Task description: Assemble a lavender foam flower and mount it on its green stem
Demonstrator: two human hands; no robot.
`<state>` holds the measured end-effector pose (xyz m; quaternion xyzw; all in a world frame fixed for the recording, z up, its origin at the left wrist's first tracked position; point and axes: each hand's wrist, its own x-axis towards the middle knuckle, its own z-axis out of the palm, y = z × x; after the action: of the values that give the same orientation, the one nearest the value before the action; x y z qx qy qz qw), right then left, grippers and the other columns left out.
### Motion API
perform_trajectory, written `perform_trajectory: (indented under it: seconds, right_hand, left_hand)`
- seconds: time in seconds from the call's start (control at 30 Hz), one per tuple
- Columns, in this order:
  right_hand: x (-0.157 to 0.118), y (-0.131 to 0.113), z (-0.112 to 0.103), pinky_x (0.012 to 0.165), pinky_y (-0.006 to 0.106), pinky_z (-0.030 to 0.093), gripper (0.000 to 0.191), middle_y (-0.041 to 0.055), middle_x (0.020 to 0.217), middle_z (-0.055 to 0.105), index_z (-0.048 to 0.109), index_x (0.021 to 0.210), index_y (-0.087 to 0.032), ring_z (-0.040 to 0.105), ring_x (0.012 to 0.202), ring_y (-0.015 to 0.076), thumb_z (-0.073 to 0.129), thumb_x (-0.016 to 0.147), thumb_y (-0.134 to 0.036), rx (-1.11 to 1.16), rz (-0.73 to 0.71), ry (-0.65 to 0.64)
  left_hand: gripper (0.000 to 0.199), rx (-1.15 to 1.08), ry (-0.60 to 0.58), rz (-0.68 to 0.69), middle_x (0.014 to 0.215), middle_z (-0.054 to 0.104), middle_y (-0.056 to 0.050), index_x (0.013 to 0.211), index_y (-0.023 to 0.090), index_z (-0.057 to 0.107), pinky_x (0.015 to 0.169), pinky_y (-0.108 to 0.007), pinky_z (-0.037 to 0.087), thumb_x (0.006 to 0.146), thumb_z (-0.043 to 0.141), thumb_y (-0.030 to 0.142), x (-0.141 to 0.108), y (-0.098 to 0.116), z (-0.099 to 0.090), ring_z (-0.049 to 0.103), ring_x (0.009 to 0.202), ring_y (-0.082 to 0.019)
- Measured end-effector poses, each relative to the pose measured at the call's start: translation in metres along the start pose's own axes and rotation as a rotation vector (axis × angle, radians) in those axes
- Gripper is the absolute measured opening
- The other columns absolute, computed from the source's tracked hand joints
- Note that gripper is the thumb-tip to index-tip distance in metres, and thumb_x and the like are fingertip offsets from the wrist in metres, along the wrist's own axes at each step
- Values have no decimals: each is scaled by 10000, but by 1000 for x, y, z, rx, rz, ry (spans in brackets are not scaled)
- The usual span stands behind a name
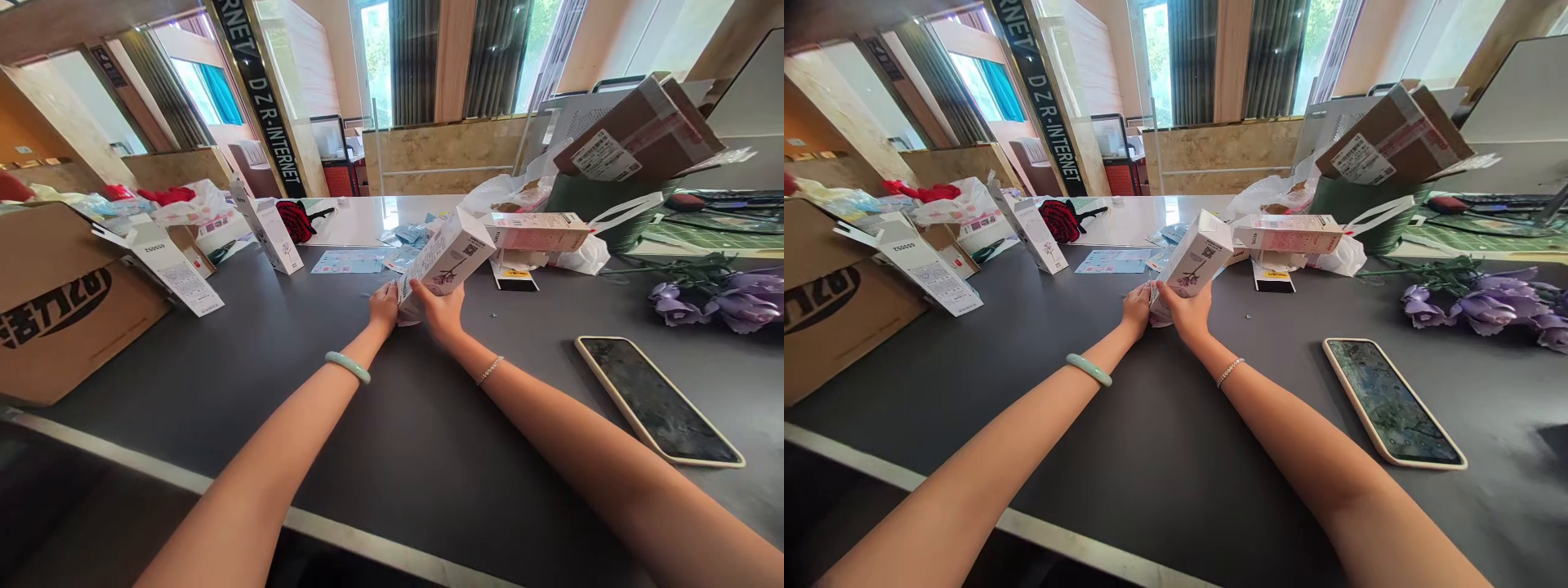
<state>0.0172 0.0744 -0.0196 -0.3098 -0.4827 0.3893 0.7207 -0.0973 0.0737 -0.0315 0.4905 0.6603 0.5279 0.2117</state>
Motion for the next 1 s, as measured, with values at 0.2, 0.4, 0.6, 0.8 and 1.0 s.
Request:
perform_trajectory:
  seconds: [0.2, 0.4, 0.6, 0.8, 1.0]
  right_hand:
    - [8, 4, -7, 986, 431, 445, 629, 102, 1134, 599, 526, 1070, -175, 564, 1057, 254, 828, 575, -420, 67, 13, 27]
    - [12, 7, -11, 987, 446, 455, 634, 93, 1118, 606, 515, 1086, -183, 578, 1038, 246, 821, 587, -428, 98, 20, 67]
    - [15, 10, -14, 1005, 451, 443, 656, 109, 1152, 591, 532, 1125, -163, 562, 1087, 259, 816, 597, -429, 99, 9, 77]
    - [18, 10, -17, 988, 432, 474, 670, 113, 1158, 594, 522, 1171, -153, 583, 1085, 258, 799, 629, -435, 130, 2, 84]
    - [24, 10, -20, 993, 449, 478, 664, 113, 1185, 592, 521, 1176, -165, 575, 1118, 265, 774, 642, -470, 150, -18, 98]
  left_hand:
    - [274, 44, 17, 10, 1132, 627, -82, 1123, 150, 607, 859, -407, 539, 946, 555, 352, -2, 4, -4, 626, 982, -205]
    - [263, 86, 4, 24, 1123, 631, -78, 1109, 153, 613, 848, -395, 544, 949, 550, 352, -4, 6, -3, 628, 967, -199]
    - [257, 129, -2, 53, 1136, 627, -81, 1115, 159, 612, 856, -396, 542, 951, 546, 347, -4, 7, -3, 626, 974, -198]
    - [257, 169, -13, 80, 1130, 629, -79, 1113, 158, 613, 852, -394, 543, 951, 547, 346, -6, 9, -4, 627, 968, -197]
    - [257, 209, -33, 105, 1128, 630, -78, 1108, 156, 615, 854, -395, 542, 950, 548, 347, -6, 8, -3, 628, 970, -199]
